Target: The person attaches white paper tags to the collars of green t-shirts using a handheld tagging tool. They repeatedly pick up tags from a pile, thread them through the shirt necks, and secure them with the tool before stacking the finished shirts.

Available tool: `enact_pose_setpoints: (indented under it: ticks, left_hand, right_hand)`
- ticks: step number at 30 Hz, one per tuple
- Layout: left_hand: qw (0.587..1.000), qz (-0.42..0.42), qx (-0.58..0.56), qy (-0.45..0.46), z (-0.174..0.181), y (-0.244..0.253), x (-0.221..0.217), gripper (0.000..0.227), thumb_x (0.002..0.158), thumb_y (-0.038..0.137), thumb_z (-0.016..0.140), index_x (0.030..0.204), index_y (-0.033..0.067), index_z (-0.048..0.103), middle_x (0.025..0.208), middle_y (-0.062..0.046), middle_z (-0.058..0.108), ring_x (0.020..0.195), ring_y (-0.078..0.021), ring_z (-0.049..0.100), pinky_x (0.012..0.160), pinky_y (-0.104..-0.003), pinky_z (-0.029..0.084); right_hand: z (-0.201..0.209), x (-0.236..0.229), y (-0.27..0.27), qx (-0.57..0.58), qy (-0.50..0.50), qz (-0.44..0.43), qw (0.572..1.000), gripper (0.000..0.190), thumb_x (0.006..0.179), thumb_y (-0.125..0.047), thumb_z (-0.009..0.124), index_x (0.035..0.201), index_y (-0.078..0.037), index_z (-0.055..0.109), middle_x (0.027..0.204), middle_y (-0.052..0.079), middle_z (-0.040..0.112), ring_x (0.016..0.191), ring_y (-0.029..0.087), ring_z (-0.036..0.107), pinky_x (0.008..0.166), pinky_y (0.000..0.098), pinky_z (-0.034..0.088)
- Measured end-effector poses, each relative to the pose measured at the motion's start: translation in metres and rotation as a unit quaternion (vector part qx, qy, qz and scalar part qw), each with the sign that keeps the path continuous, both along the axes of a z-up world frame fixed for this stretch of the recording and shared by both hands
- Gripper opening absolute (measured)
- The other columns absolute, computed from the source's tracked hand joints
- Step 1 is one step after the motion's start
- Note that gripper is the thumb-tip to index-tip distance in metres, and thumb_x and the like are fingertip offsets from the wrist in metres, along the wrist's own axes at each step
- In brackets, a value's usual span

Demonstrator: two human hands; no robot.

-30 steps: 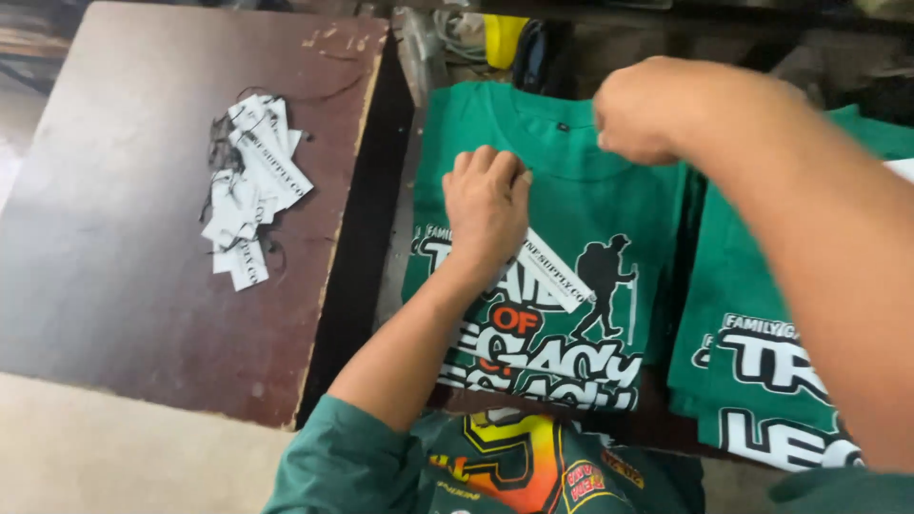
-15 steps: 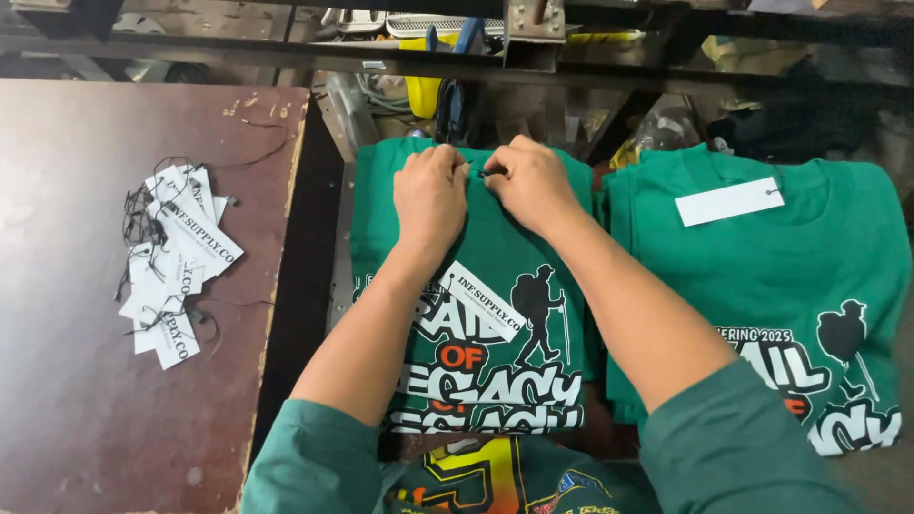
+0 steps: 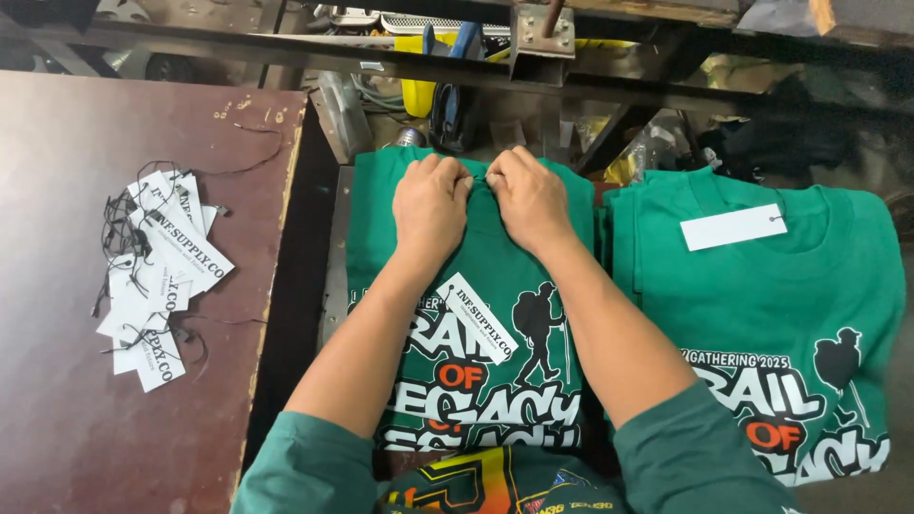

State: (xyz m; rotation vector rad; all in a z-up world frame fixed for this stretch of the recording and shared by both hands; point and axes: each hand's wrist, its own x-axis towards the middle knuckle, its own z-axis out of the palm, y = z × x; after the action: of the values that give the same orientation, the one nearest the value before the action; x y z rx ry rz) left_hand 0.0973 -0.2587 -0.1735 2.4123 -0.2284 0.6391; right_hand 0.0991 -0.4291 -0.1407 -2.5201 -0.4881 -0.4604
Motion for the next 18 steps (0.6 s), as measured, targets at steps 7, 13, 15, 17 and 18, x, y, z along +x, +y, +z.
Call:
enact_pose_setpoints:
  ticks: [7, 13, 15, 17, 18]
  left_hand:
    - [0.998, -0.029, 0.047, 0.006, -0.004, -0.003, 0.004, 0.013, 0.088, 0.032, 0.074, 0.085, 0.0268, 0.062, 0.086, 0.010, 0.059, 0.102, -0.0160, 0.061, 0.086, -0.039, 0.045]
    - [0.999, -0.027, 0.012, 0.012, -0.002, -0.002, 0.003, 0.010, 0.087, 0.030, 0.074, 0.084, 0.0267, 0.065, 0.084, 0.009, 0.061, 0.098, -0.0155, 0.061, 0.086, -0.038, 0.044]
    - [0.999, -0.028, 0.010, 0.019, 0.001, -0.001, 0.001, 0.010, 0.088, 0.030, 0.074, 0.084, 0.0259, 0.066, 0.084, 0.008, 0.061, 0.099, -0.0158, 0.062, 0.087, -0.038, 0.044]
    - [0.999, -0.029, 0.007, 0.028, 0.001, 0.000, 0.001, 0.010, 0.088, 0.030, 0.074, 0.085, 0.0252, 0.066, 0.084, 0.008, 0.062, 0.099, -0.0161, 0.062, 0.088, -0.038, 0.044]
    - [0.999, -0.030, 0.001, 0.032, 0.000, 0.001, 0.003, 0.010, 0.089, 0.031, 0.074, 0.085, 0.0252, 0.066, 0.084, 0.008, 0.063, 0.100, -0.0161, 0.062, 0.088, -0.038, 0.044]
  right_hand:
    - [-0.011, 0.004, -0.001, 0.024, -0.109, 0.021, 0.994, 0.009, 0.099, -0.023, 0.066, 0.093, -0.018, 0.062, 0.086, 0.003, 0.053, 0.087, 0.034, 0.063, 0.072, 0.0481, 0.052]
    - [-0.017, 0.003, -0.008, 0.055, -0.089, -0.044, 0.994, 0.020, 0.081, -0.017, 0.073, 0.097, -0.022, 0.064, 0.100, -0.006, 0.063, 0.102, 0.022, 0.063, 0.083, 0.0423, 0.048]
    - [-0.020, 0.003, -0.007, 0.030, -0.085, -0.043, 0.995, 0.018, 0.079, -0.020, 0.078, 0.093, -0.022, 0.067, 0.096, -0.007, 0.063, 0.102, 0.022, 0.064, 0.087, 0.0430, 0.047]
    - [-0.020, 0.002, -0.005, 0.005, -0.081, -0.043, 0.996, 0.019, 0.077, -0.024, 0.083, 0.090, -0.021, 0.069, 0.092, -0.008, 0.064, 0.101, 0.021, 0.064, 0.091, 0.0437, 0.045]
    - [-0.017, 0.002, -0.005, 0.010, -0.079, -0.027, 0.996, 0.016, 0.080, -0.025, 0.082, 0.088, -0.022, 0.069, 0.089, -0.008, 0.063, 0.099, 0.020, 0.064, 0.091, 0.0424, 0.045]
